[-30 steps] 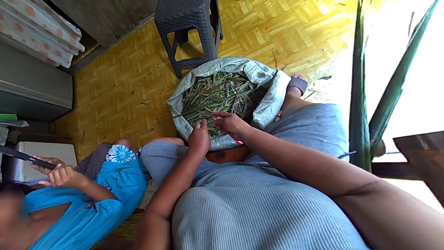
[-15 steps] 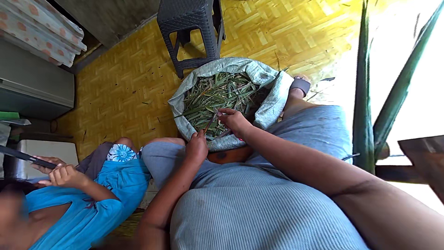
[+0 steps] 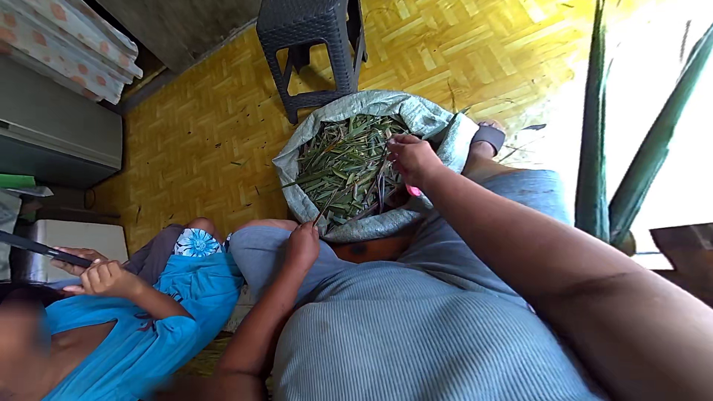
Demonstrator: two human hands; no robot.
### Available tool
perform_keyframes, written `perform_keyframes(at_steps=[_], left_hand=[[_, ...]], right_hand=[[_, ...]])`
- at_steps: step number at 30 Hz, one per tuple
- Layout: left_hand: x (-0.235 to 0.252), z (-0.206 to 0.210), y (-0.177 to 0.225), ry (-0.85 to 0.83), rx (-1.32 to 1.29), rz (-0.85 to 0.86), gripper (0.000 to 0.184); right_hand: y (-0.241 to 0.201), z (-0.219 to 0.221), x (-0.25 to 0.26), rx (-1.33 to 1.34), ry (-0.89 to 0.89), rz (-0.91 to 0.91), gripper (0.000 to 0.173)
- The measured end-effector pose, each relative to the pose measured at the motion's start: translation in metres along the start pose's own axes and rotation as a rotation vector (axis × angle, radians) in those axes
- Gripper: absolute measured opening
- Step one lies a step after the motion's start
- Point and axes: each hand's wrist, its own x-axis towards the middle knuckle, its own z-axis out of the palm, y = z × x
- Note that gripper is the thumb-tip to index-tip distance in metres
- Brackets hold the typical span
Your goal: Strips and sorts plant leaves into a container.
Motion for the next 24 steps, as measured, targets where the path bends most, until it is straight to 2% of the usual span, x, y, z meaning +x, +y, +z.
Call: perform_keyframes(at_steps=[3, 6, 8, 10, 15, 21, 24], left_hand=[[0.013, -0.001, 0.009, -0.001, 0.01, -0.017, 0.034], [0.032, -0.003, 0.022, -0.044, 0.008, -0.029, 0.037], [0.042, -0.002, 0.027, -0.048, -0.014, -0.005, 0.038], [0.051, 0.0, 0.031, -0.044, -0.053, 0.013, 0.037], [0.054, 0.0, 0.046, -0.037, -0.048, 0.013, 0.03], [0.043, 0.011, 0.059, 0.021, 0.189, 0.063, 0.035], [0.042, 0.013, 0.06, 0.026, 0.261, 0.064, 0.034]], right_hand=[[-0.001, 0.01, -0.021, -0.245, -0.14, -0.051, 0.042], [0.012, 0.027, -0.049, -0.544, -0.358, -0.198, 0.041], [0.023, 0.038, -0.067, -0.688, -0.439, -0.317, 0.041], [0.025, 0.045, -0.083, -0.768, -0.489, -0.356, 0.041], [0.029, 0.049, -0.089, -0.847, -0.48, -0.367, 0.041], [0.016, 0.054, -0.086, -1.039, -0.441, -0.247, 0.044], [0.016, 0.056, -0.086, -1.143, -0.385, -0.276, 0.044]])
